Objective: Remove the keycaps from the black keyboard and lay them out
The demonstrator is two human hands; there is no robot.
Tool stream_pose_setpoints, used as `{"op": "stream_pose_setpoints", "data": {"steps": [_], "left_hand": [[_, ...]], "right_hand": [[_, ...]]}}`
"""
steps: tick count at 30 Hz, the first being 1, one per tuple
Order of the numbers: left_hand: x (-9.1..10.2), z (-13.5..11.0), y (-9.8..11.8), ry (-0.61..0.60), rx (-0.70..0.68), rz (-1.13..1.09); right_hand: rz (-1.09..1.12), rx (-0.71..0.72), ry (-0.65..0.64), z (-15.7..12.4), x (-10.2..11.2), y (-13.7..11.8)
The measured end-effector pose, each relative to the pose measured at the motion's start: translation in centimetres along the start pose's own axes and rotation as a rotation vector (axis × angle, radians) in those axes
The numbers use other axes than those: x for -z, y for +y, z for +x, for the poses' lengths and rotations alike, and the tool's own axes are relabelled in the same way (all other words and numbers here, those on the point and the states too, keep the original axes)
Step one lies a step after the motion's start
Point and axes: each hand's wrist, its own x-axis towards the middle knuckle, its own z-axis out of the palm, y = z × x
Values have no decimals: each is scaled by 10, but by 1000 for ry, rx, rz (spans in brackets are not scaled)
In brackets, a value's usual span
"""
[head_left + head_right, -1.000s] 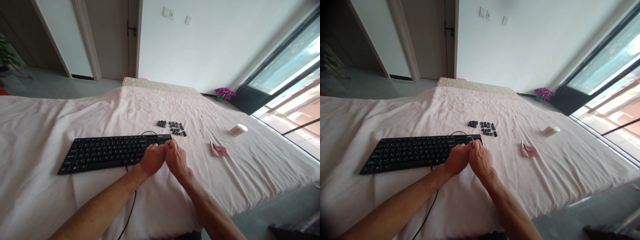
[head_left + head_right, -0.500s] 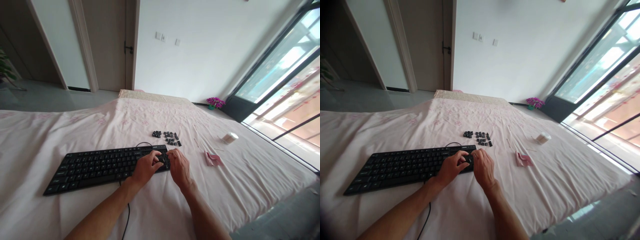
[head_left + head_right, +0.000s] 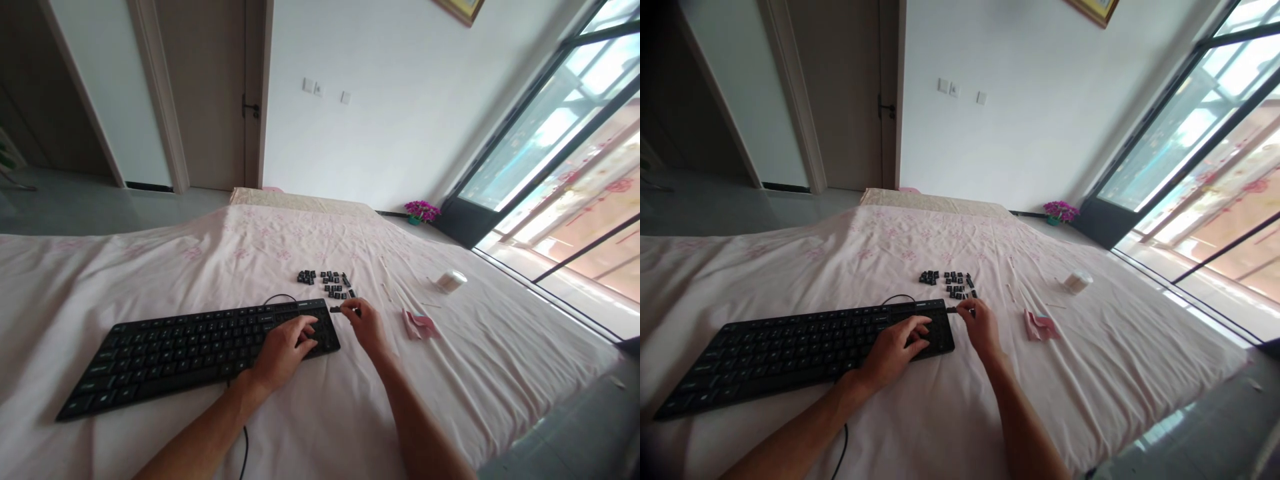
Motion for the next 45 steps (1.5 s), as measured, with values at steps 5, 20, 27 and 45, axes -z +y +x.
{"op": "stream_pose_setpoints", "data": {"steps": [5,20,27,45], "left_hand": [[-1,1,-1,-21,-64,81],[1,0,1,-39,-86,134],[6,5,14,-108,-83,240],[4,14,12,-193,-102,284]], "right_hand": [[-31,-98,-5,26,-3,32],[3,50,-152,-1,28,-15],[264,30,-305,-27,32,-26],[298,7,-390,-37,26,-36]]}}
